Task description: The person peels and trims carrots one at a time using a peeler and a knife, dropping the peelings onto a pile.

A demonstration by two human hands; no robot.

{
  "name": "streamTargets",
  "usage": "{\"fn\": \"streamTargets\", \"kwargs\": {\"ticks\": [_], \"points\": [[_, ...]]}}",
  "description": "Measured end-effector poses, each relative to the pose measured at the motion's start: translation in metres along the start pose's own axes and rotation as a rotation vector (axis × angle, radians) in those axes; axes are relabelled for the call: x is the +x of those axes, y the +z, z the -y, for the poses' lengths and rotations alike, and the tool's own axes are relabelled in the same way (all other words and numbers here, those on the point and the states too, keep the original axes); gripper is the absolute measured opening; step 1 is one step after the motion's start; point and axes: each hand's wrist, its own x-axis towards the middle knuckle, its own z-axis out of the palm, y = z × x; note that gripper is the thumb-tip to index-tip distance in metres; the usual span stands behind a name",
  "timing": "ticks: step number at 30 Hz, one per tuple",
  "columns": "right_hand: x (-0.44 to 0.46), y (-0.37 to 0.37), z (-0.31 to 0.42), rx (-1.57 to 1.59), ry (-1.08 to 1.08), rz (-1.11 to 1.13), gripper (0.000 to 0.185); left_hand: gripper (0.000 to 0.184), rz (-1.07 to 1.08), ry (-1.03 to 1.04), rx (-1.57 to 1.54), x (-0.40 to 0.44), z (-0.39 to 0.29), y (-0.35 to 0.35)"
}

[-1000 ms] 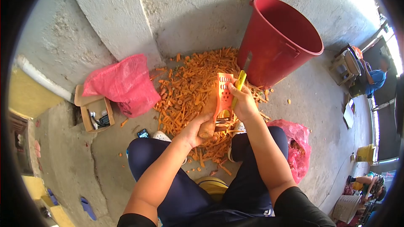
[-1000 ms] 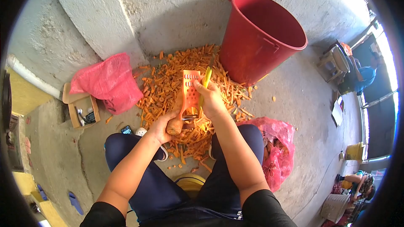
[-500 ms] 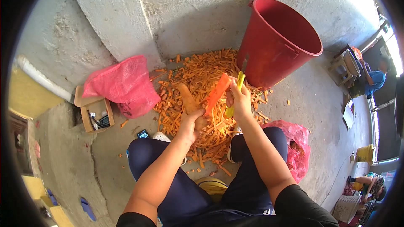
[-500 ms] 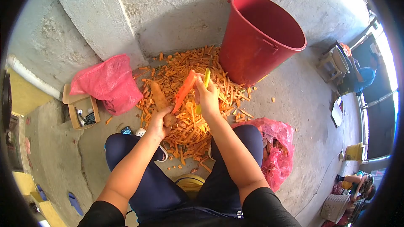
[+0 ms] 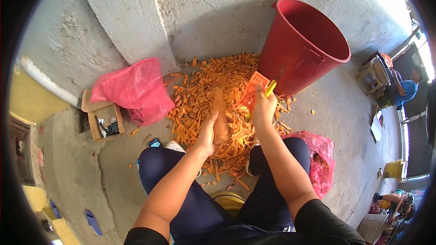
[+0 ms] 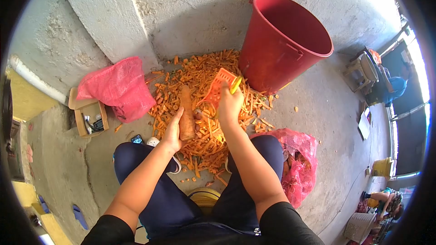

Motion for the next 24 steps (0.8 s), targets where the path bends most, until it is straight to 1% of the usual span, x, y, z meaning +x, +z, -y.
{"fn": "streamTargets", "kwargs": {"ticks": [1,4,5,7,8,9,12,13,16,19,22,24], "points": [[0.003,-0.003,0.003,-0.021,-0.002,-0.002,0.014,0.038,0.056,-0.053,-0.043,-0.001,-0.001,-0.002],[-0.010,0.002,0.015,-0.069,-0.023,0.057,0.017,0.038,0.094,-0.107,-0.127,-0.002,-0.001,0.001],[-0.018,0.005,0.018,-0.082,-0.034,0.085,0.017,0.039,0.055,-0.124,-0.131,-0.003,-0.002,0.004],[-0.029,0.009,0.013,-0.126,-0.059,0.212,0.018,0.040,-0.024,-0.157,-0.141,-0.005,-0.004,0.011],[-0.031,0.009,0.009,-0.175,-0.091,0.257,0.019,0.041,0.005,-0.174,-0.164,-0.004,-0.004,0.011],[-0.032,0.008,0.008,-0.302,-0.116,0.288,0.019,0.042,0.035,-0.190,-0.186,-0.003,-0.003,0.011],[-0.041,0.015,0.007,-0.225,-0.153,0.320,0.021,0.044,0.083,-0.204,-0.219,0.000,-0.004,0.012],[-0.042,0.015,0.007,-0.301,-0.211,0.335,0.022,0.045,0.092,-0.204,-0.225,0.000,-0.004,0.013],[-0.046,0.017,0.013,-0.378,-0.242,0.335,0.022,0.046,0.016,-0.205,-0.235,-0.004,-0.007,0.024],[-0.045,0.017,0.008,-0.431,-0.341,0.292,0.021,0.045,0.117,-0.218,-0.142,-0.001,-0.006,0.016],[-0.043,0.016,0.008,-0.531,-0.324,0.284,0.020,0.043,0.047,-0.254,-0.144,-0.001,-0.009,0.014],[-0.032,0.016,0.021,-0.626,-0.233,0.152,0.021,0.047,0.096,-0.257,-0.074,0.000,-0.001,0.007]]}}
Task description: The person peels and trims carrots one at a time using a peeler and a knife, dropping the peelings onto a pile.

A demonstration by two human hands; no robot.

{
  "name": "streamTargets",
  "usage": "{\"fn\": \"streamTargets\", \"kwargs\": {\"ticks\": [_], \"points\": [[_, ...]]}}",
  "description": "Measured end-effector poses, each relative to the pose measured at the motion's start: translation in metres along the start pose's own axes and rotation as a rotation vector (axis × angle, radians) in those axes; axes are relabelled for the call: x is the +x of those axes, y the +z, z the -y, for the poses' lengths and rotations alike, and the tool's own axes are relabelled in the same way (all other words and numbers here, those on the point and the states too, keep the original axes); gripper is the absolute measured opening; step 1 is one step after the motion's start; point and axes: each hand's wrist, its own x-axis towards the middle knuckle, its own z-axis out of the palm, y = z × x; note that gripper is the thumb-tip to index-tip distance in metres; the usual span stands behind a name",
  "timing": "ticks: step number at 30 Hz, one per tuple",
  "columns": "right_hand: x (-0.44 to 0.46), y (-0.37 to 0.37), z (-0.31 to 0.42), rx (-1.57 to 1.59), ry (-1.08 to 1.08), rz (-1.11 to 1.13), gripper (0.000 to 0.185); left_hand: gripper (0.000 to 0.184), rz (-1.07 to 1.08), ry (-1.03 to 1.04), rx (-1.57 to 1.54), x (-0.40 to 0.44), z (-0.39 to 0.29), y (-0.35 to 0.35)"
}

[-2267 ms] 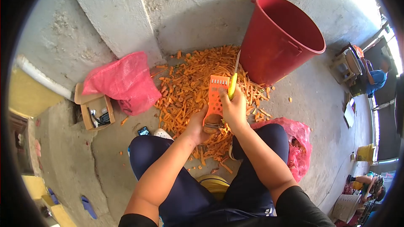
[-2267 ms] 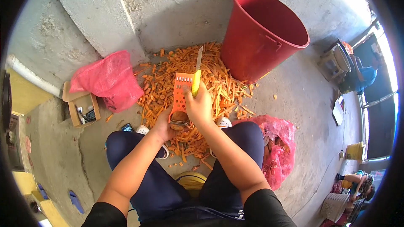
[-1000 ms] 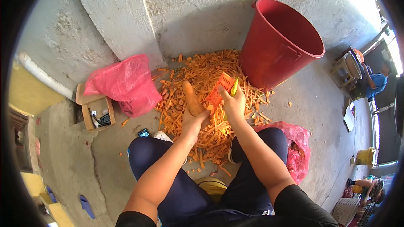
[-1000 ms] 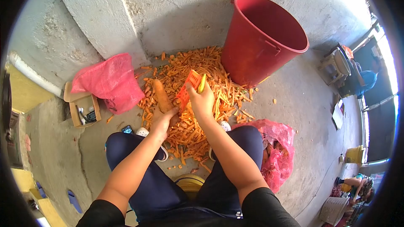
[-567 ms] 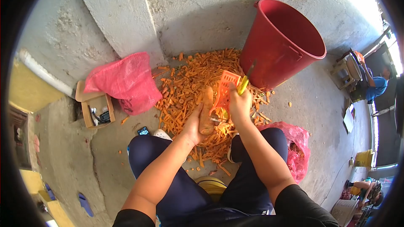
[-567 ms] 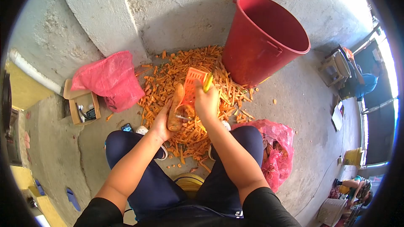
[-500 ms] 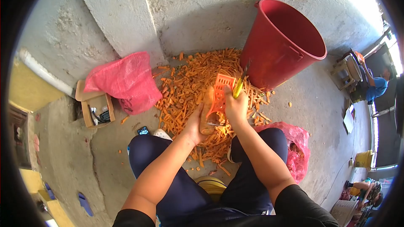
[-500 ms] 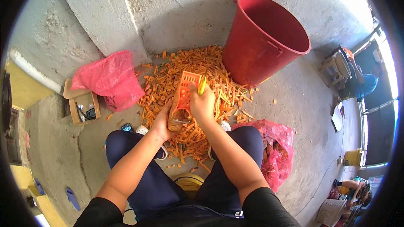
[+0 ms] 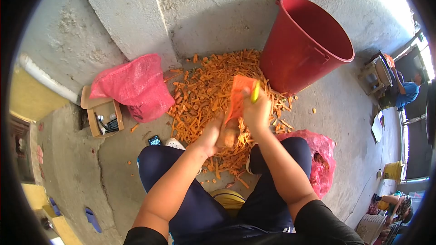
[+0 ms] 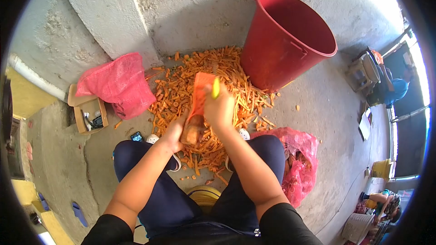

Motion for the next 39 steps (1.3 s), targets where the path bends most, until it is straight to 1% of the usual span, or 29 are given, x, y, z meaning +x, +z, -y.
{"fn": "streamTargets", "kwargs": {"ticks": [1,2,3,4,5,6,8,9,10,11,12,13,14,16,19,22,25,27,28,29,30,31,32,33,34,36,37,38,39], "points": [[0.017,0.003,-0.022,0.016,-0.171,-0.177,0.022,0.049,0.019,-0.004,0.038,0.000,0.003,-0.003],[0.036,-0.003,-0.032,0.082,-0.070,-0.220,0.022,0.049,0.030,-0.035,0.090,-0.004,0.003,0.000],[0.046,-0.018,-0.027,0.119,-0.016,-0.300,0.022,0.049,0.042,-0.068,0.142,-0.010,0.002,0.005],[0.060,-0.024,-0.036,0.101,-0.117,-0.490,0.024,0.049,0.053,-0.101,0.194,-0.014,0.003,0.007],[0.067,-0.035,-0.045,0.211,-0.053,-0.492,0.024,0.047,0.055,-0.077,0.273,-0.015,0.008,0.002],[0.069,-0.041,-0.042,0.323,0.009,-0.493,0.024,0.046,0.039,-0.111,0.231,-0.016,0.008,0.001],[0.059,-0.037,-0.039,0.344,-0.049,-0.385,0.023,0.047,0.009,-0.175,0.148,-0.018,0.007,-0.001],[0.048,-0.032,-0.035,0.353,-0.077,-0.328,0.023,0.047,-0.103,-0.157,0.132,-0.016,0.005,0.004],[0.030,-0.025,-0.021,0.413,-0.111,-0.233,0.022,0.046,-0.090,-0.142,0.081,-0.013,0.002,0.001],[0.011,-0.019,-0.010,0.358,-0.153,-0.159,0.019,0.046,-0.078,-0.127,0.030,-0.009,0.000,-0.005],[-0.006,-0.016,0.000,0.323,-0.090,-0.054,0.016,0.045,-0.067,-0.113,-0.022,-0.006,-0.001,-0.009],[-0.017,-0.015,0.008,0.298,-0.055,0.055,0.016,0.042,-0.036,-0.054,-0.014,-0.005,-0.001,-0.010],[-0.023,-0.008,0.004,0.398,-0.052,0.112,0.018,0.041,0.013,-0.057,-0.044,-0.005,-0.001,-0.012],[-0.031,-0.004,0.002,0.278,-0.086,0.143,0.020,0.039,0.117,-0.062,-0.100,-0.005,-0.003,-0.012],[-0.030,0.008,-0.010,0.256,-0.159,0.101,0.023,0.037,-0.084,-0.049,-0.282,-0.004,-0.003,0.001],[-0.026,0.010,-0.021,0.108,-0.138,0.094,0.024,0.040,-0.099,-0.027,-0.136,-0.005,-0.004,0.004],[-0.024,0.007,-0.017,-0.003,-0.189,0.025,0.023,0.044,0.032,-0.032,-0.044,-0.004,-0.003,-0.006],[0.004,0.002,-0.021,-0.110,-0.240,-0.215,0.020,0.045,0.149,-0.049,0.094,-0.004,0.005,-0.014],[0.023,-0.009,-0.021,0.022,-0.059,-0.232,0.018,0.045,0.208,-0.055,0.162,-0.005,0.008,-0.017],[0.040,-0.018,-0.030,0.019,-0.063,-0.313,0.018,0.044,0.090,-0.046,0.248,-0.017,0.006,0.001],[0.048,-0.027,-0.026,0.083,-0.031,-0.395,0.020,0.044,0.099,-0.066,0.223,-0.018,0.008,0.000],[0.057,-0.033,-0.033,-0.002,-0.078,-0.488,0.023,0.044,0.109,-0.087,0.199,-0.019,0.009,-0.002],[0.060,-0.040,-0.040,0.117,-0.014,-0.430,0.025,0.044,0.120,-0.109,0.177,-0.019,0.009,-0.004],[0.057,-0.040,-0.037,0.172,-0.038,-0.399,0.025,0.044,0.059,-0.128,0.164,-0.019,0.007,-0.005],[0.050,-0.037,-0.031,0.226,-0.063,-0.363,0.025,0.043,0.047,-0.111,0.143,-0.017,0.005,-0.008],[0.024,-0.029,-0.017,0.348,-0.051,-0.189,0.024,0.042,0.019,-0.074,0.093,-0.010,0.002,-0.015],[0.012,-0.023,-0.014,0.278,-0.136,-0.143,0.022,0.041,0.010,-0.062,0.023,-0.008,0.002,-0.016],[-0.002,-0.017,-0.008,0.408,-0.103,-0.054,0.018,0.041,0.011,-0.061,-0.008,-0.008,0.001,-0.014],[-0.015,-0.019,0.005,0.393,0.026,0.060,0.018,0.041,0.011,-0.060,-0.039,-0.008,0.001,-0.010]]}}
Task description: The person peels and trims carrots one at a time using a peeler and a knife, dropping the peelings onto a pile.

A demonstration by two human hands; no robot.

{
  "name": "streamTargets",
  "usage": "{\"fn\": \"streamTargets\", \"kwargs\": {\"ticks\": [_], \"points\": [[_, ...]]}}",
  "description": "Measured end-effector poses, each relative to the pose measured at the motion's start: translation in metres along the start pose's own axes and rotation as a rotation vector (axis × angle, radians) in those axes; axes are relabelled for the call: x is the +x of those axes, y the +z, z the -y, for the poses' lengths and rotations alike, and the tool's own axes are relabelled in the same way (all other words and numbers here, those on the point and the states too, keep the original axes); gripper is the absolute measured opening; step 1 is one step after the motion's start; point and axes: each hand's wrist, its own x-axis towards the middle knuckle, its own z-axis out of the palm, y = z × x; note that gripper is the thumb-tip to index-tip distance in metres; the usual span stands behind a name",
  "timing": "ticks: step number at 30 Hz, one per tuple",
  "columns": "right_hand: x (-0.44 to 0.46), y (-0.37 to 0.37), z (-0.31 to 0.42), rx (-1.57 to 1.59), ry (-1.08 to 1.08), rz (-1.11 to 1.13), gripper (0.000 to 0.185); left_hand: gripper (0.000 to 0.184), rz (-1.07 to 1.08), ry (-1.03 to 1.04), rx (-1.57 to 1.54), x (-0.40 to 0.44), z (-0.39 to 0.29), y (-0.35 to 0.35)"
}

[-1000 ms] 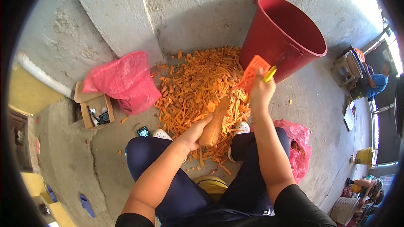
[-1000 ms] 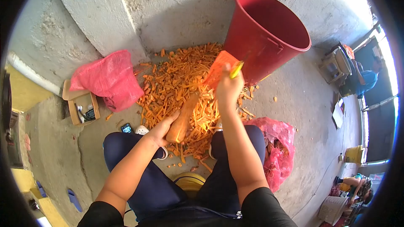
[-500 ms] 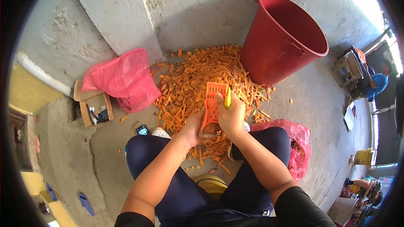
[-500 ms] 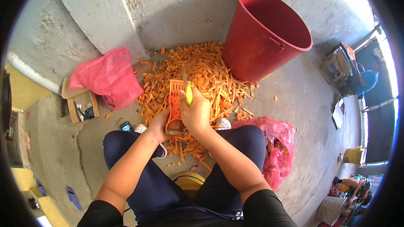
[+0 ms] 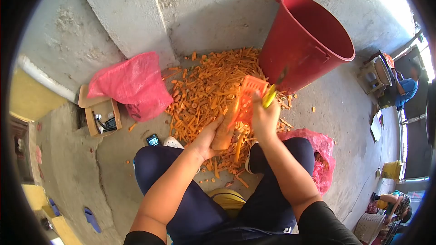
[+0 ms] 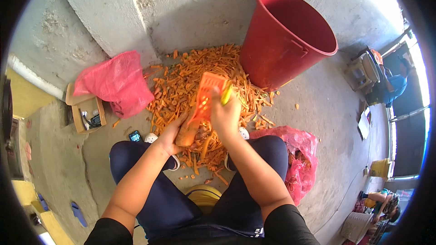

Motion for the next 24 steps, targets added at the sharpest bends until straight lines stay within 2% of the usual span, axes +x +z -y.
{"fn": "streamTargets", "kwargs": {"ticks": [1,3,11,12,14,16,17,18,19,21,24], "points": [[-0.005,0.006,-0.009,-0.059,-0.099,0.022,0.018,0.041,0.001,0.001,-0.030,-0.001,-0.001,0.003],[-0.012,0.010,-0.014,-0.158,-0.127,0.103,0.017,0.039,-0.031,0.013,-0.012,-0.002,-0.002,0.004],[-0.014,0.017,-0.025,-0.204,-0.133,0.112,0.020,0.034,-0.074,0.046,-0.174,-0.002,-0.003,0.022],[-0.014,0.018,-0.027,-0.216,-0.153,0.114,0.019,0.034,-0.079,0.052,-0.107,-0.001,-0.002,0.020],[-0.007,0.016,-0.027,-0.327,-0.151,0.017,0.019,0.035,-0.089,0.066,0.030,-0.001,0.001,0.014],[0.014,0.007,-0.025,-0.473,-0.208,-0.152,0.020,0.037,0.117,0.007,0.067,-0.002,0.006,0.000],[0.035,-0.001,-0.033,-0.264,-0.152,-0.223,0.020,0.038,0.221,-0.024,0.086,-0.002,0.009,-0.004],[0.050,-0.011,-0.032,-0.350,-0.252,-0.353,0.021,0.041,0.109,-0.049,0.194,-0.007,0.008,0.003],[0.061,-0.022,-0.028,-0.394,-0.116,-0.406,0.022,0.041,0.088,-0.067,0.187,-0.009,0.009,0.005],[0.065,-0.032,-0.024,-0.272,-0.067,-0.428,0.024,0.041,0.049,-0.100,0.177,-0.010,0.008,0.006],[0.045,-0.021,-0.017,-0.146,-0.200,-0.309,0.024,0.041,-0.028,-0.038,0.132,-0.009,0.001,0.011]]}}
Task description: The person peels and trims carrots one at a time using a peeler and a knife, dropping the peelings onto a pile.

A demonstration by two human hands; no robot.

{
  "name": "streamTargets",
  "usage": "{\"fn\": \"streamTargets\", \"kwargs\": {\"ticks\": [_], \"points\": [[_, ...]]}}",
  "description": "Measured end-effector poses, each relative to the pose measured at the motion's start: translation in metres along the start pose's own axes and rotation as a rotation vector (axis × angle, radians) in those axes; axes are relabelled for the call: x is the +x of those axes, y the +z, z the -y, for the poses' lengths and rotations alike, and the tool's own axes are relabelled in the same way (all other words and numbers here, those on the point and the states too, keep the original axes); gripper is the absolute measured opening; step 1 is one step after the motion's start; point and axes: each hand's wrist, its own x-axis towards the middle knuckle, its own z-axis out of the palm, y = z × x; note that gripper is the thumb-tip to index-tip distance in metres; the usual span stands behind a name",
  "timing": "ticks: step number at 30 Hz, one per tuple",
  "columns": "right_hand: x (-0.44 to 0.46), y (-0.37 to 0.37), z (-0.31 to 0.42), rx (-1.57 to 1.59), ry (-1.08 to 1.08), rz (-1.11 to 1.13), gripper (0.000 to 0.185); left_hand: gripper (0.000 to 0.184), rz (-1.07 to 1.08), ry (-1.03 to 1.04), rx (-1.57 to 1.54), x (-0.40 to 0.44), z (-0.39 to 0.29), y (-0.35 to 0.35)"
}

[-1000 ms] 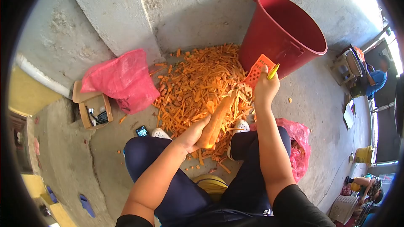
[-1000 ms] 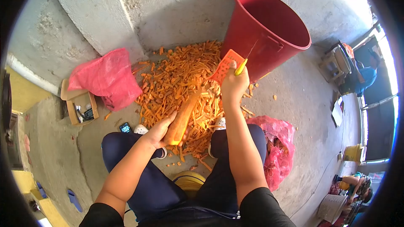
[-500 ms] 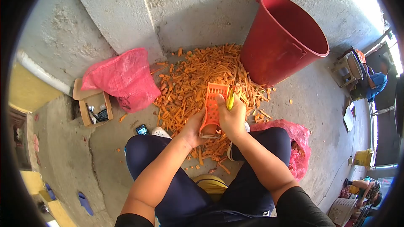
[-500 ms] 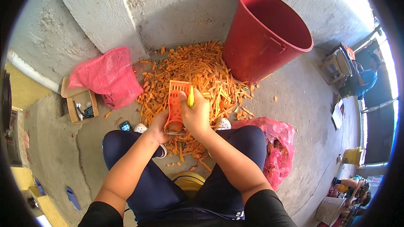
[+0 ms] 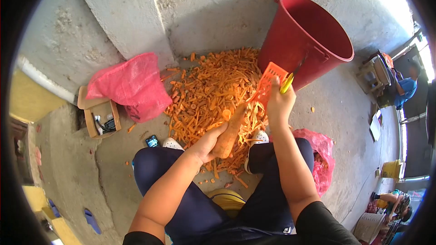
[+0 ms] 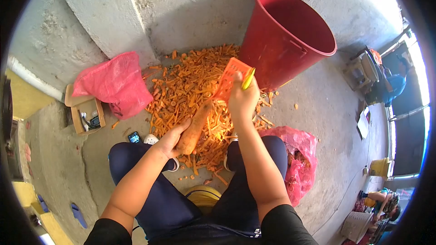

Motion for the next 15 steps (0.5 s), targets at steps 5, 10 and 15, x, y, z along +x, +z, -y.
{"fn": "streamTargets", "kwargs": {"ticks": [5,10,15], "points": [[-0.054,0.005,0.028,0.183,0.062,0.334,0.021,0.044,-0.020,0.056,-0.084,0.009,0.002,-0.009],[-0.070,0.012,0.015,-0.007,-0.032,0.407,0.027,0.036,0.035,0.081,-0.178,0.009,0.000,-0.005],[-0.070,0.012,0.009,-0.043,-0.051,0.422,0.029,0.031,0.063,0.081,-0.225,0.010,0.001,-0.007]]}}
